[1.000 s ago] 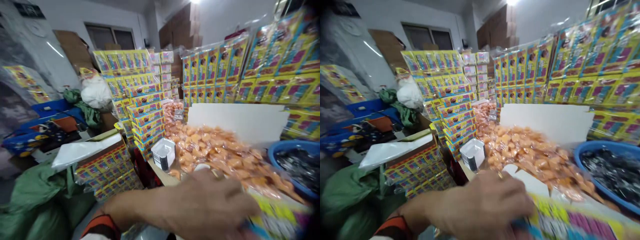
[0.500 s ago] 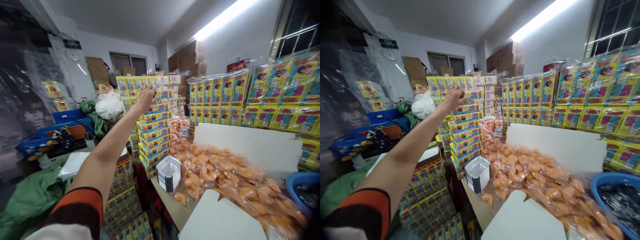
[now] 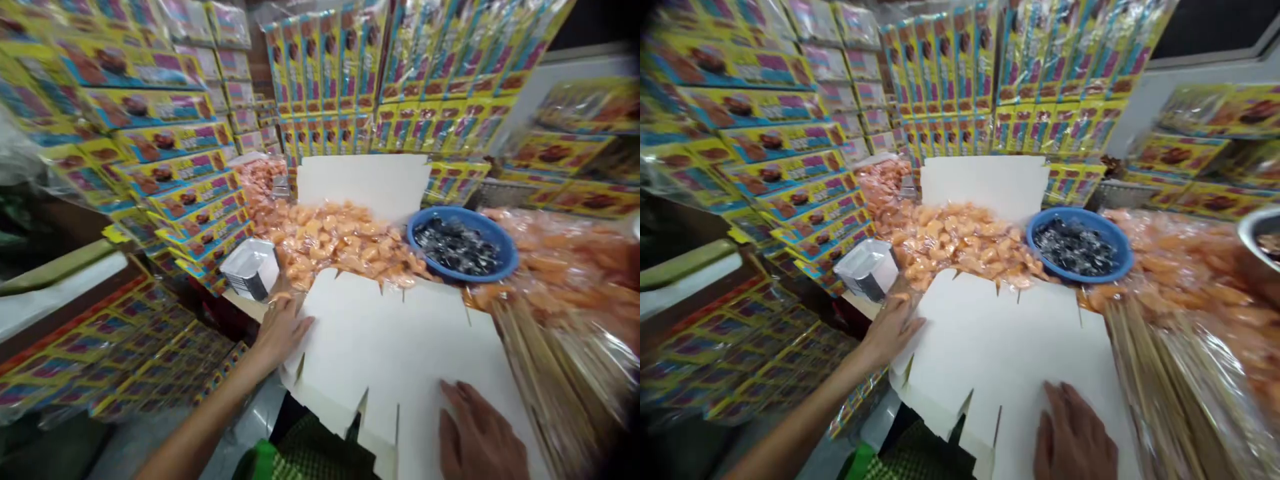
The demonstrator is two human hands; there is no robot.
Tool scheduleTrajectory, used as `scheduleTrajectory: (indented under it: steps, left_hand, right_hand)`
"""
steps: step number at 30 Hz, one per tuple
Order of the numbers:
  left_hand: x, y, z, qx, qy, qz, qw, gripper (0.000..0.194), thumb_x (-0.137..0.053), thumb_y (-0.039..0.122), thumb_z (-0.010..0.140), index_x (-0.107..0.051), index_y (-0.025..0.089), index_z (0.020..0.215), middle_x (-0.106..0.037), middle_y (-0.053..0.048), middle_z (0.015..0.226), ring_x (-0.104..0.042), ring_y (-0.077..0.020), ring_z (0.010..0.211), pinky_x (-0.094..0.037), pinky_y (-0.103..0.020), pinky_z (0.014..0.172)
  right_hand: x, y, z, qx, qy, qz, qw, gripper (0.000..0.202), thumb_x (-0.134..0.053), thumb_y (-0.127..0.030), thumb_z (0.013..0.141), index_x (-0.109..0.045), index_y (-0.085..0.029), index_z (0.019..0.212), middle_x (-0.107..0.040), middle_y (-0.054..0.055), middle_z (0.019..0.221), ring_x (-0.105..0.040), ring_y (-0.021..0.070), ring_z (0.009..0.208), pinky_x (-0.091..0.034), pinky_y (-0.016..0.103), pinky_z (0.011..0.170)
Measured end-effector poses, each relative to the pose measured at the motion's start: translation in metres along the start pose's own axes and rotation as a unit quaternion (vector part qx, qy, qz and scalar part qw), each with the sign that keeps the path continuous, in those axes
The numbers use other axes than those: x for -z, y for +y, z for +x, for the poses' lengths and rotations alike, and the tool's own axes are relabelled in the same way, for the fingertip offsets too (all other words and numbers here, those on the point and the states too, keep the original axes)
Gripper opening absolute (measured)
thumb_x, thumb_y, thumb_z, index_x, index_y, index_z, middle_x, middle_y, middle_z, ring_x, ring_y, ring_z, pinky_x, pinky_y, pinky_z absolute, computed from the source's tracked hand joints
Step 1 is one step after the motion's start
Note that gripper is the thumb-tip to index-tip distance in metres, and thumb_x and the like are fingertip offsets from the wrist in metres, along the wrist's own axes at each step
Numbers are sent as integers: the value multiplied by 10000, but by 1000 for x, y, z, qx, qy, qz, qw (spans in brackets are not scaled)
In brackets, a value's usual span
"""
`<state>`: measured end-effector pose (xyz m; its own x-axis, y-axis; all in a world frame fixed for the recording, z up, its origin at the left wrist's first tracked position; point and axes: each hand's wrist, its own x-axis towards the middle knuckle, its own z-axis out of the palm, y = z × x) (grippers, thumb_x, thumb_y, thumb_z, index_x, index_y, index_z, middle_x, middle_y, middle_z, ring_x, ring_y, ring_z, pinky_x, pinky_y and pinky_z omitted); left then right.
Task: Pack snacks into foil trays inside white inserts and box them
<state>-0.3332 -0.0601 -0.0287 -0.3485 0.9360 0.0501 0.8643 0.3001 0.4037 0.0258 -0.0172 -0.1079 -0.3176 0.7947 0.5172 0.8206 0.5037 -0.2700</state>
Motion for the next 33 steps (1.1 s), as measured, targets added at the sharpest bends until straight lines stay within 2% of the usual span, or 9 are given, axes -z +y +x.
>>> scheduleTrajectory:
  steps: [4,7,9,13,17,20,23,27,33]
  left_hand:
    - [-18,0,1,9,1,-42,999,312,-481,461,947,-602,173,948,-626,-151,1100,-614,-320,1070,-503,-514,985]
    - [0,14,-4,11,60,-164,985,333,-582,456,883,-590,182,1071,-653,-147,1152,-625,-334,1120,-532,-512,957]
    - [21,30,-10,32,31,-317,947,389,-654,469,862,-545,199,1121,-700,-117,1093,-696,-298,969,-598,-434,783]
    - [73,60,-13,43,-8,-558,828,544,-837,389,760,-505,233,1163,-753,-21,888,-713,-195,624,-586,-275,525]
    - [100,56,7,69,39,-629,773,710,-941,273,600,-588,193,1211,-756,-3,766,-695,-174,532,-597,-242,492]
    - [91,29,23,109,54,-657,744,721,-963,244,534,-646,146,1173,-785,-41,831,-734,-198,614,-633,-253,566]
    - [69,-2,28,121,67,-687,713,673,-947,249,554,-672,150,1160,-801,-67,925,-770,-238,747,-656,-278,662]
    - [46,-34,19,187,71,-676,709,612,-906,173,572,-662,144,1133,-799,-71,876,-769,-245,725,-647,-293,633]
    - [33,-50,9,221,63,-647,727,618,-920,162,554,-618,152,1093,-779,-49,769,-719,-205,563,-596,-265,518]
  right_hand:
    - [-5,-9,0,71,8,-100,992,345,-439,-261,998,-573,-141,1292,-635,188,1295,-619,348,1164,-519,481,863]
    - [-1,-16,4,67,5,-90,994,329,-450,-222,993,-562,-151,1294,-630,181,1289,-600,331,1183,-505,469,893]
    - [2,-16,6,38,4,-60,997,354,-448,-221,987,-555,-154,1317,-616,185,1310,-583,333,1213,-499,483,919]
    - [15,-2,13,-146,33,60,987,587,-499,-418,960,-483,-98,1452,-523,250,1433,-489,392,1336,-425,579,1057]
    - [31,17,30,-377,-15,351,857,835,-637,-583,842,-407,-193,1544,-617,149,1380,-592,318,1208,-507,427,908]
    - [36,23,44,-460,-6,419,783,906,-730,-578,730,-470,-180,1502,-651,130,1331,-619,285,1112,-488,348,772]
    - [33,16,53,-473,-21,418,775,913,-780,-573,664,-540,-152,1437,-696,132,1233,-623,264,1005,-464,334,723]
    - [27,-2,57,-426,-88,498,750,845,-722,-629,707,-571,-136,1376,-689,49,817,-516,179,660,-394,310,594]
    - [16,-2,66,-429,-64,300,850,727,-658,-610,737,-617,-177,1319,-664,90,1109,-608,227,887,-475,317,667]
